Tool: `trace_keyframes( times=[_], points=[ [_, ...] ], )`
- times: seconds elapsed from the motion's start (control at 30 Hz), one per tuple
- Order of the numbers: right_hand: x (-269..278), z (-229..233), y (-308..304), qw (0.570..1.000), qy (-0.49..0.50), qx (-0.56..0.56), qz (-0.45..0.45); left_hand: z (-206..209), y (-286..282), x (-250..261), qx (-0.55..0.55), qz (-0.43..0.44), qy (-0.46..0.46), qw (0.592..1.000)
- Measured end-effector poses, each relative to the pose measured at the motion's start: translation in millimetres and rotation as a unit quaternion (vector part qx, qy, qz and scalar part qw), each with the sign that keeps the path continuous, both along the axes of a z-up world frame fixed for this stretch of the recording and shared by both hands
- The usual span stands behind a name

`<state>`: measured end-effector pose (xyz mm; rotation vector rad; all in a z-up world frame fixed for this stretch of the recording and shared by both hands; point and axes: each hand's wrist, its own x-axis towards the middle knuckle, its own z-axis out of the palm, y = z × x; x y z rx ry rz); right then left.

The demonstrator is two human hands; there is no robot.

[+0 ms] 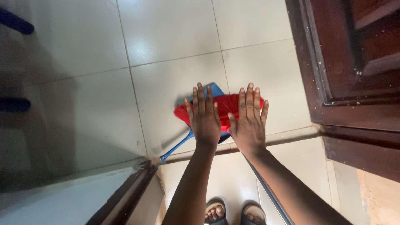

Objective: The person sweeps the tiled floor using a broom with a red head and silver handle, collecting the debris into a blue dustpan.

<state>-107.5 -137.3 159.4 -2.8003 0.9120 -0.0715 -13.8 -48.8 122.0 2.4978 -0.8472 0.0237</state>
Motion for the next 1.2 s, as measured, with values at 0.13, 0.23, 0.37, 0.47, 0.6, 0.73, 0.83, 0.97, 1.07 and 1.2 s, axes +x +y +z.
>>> trace_keyframes(
  times=[0.13, 0.23, 0.37, 0.47, 0.6, 0.73, 0.83, 0.97, 1.07, 1.2],
  points=[
    [-1, 0, -1, 1.0, 0.011, -0.024, 0.011, 3, -1, 3, 0.009, -0.009, 0.002, 1.0],
    [-1, 1, -1, 1.0, 0.001, -0.003, -0.003, 4, -3, 7, 0.002, -0.014, 0.009, 1.0],
    [-1, -1, -1, 1.0, -0.004, -0.016, 0.014, 5, -4, 11, -0.006, -0.007, -0.002, 1.0],
    [-2, -4, -1, 1.0, -0.009, -0.018, 0.019, 5, -5, 14, -0.004, -0.007, -0.013, 1.0],
    [-1, -5, -1, 1.0, -0.005, -0.01, 0.019, 4, -5, 15, 0.001, -0.006, -0.019, 1.0],
    [0, -4, 1, 1.0, -0.009, -0.01, 0.019, 3, -6, 15, -0.014, -0.004, -0.01, 1.0],
    [-1, -4, 0, 1.0, -0.011, -0.009, 0.021, 2, -8, 15, 0.006, -0.001, -0.007, 1.0],
    [0, -5, 2, 1.0, -0.003, -0.011, 0.028, 1, -4, 15, 0.006, -0.005, -0.011, 1.0],
    [0, -7, 2, 1.0, -0.001, -0.011, 0.029, 0, -3, 15, 0.003, -0.005, -0.006, 1.0],
    [0, -8, 3, 0.999, 0.009, -0.017, 0.034, -1, 1, 18, 0.0, -0.001, -0.016, 1.0]
  ],
)
